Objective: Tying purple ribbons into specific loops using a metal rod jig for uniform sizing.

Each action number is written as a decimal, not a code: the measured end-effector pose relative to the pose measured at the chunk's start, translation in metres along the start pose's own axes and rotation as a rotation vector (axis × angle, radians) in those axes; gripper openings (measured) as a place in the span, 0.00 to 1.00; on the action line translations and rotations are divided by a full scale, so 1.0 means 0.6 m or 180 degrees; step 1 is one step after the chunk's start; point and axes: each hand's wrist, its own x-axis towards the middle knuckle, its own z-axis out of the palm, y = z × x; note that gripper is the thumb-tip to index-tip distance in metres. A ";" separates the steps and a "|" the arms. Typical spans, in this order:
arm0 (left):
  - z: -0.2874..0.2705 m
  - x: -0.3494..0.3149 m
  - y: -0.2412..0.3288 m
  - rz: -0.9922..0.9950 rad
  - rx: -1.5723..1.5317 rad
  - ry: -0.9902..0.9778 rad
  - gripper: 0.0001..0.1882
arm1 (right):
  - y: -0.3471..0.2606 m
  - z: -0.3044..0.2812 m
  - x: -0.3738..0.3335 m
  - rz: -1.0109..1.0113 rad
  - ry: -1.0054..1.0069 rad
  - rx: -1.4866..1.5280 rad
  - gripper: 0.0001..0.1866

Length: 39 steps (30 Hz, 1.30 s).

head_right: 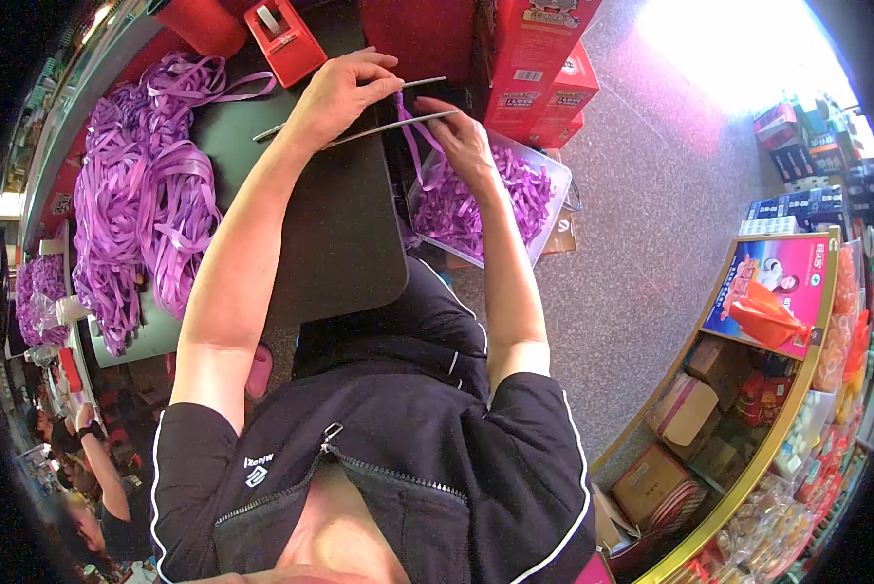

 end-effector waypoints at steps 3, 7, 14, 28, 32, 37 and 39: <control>0.001 0.002 -0.004 -0.0049 -0.0114 -0.0007 0.13 | -0.037 0.014 0.016 -0.0242 -0.0128 -0.0145 0.14; 0.002 0.004 0.001 -0.0055 -0.0175 0.0000 0.13 | -0.040 0.017 0.032 -0.0011 -0.0210 -0.0324 0.13; -0.002 0.001 0.000 -0.0092 -0.0249 -0.0074 0.13 | -0.042 0.032 0.028 -0.0269 0.0233 -0.0450 0.11; 0.002 0.003 0.001 -0.0046 -0.0116 -0.0056 0.13 | 0.147 -0.029 -0.036 0.0288 0.0297 -0.1638 0.12; 0.002 0.000 -0.003 -0.0036 -0.0132 -0.0020 0.13 | 0.166 -0.029 -0.048 0.0063 0.0134 -0.1724 0.11; 0.004 0.004 0.001 -0.0019 -0.0141 -0.0044 0.13 | 0.192 -0.037 -0.068 0.0318 0.0198 -0.1521 0.12; 0.001 0.001 -0.001 -0.0055 -0.0200 -0.0061 0.13 | 0.192 -0.030 -0.081 0.0509 0.0194 -0.1515 0.12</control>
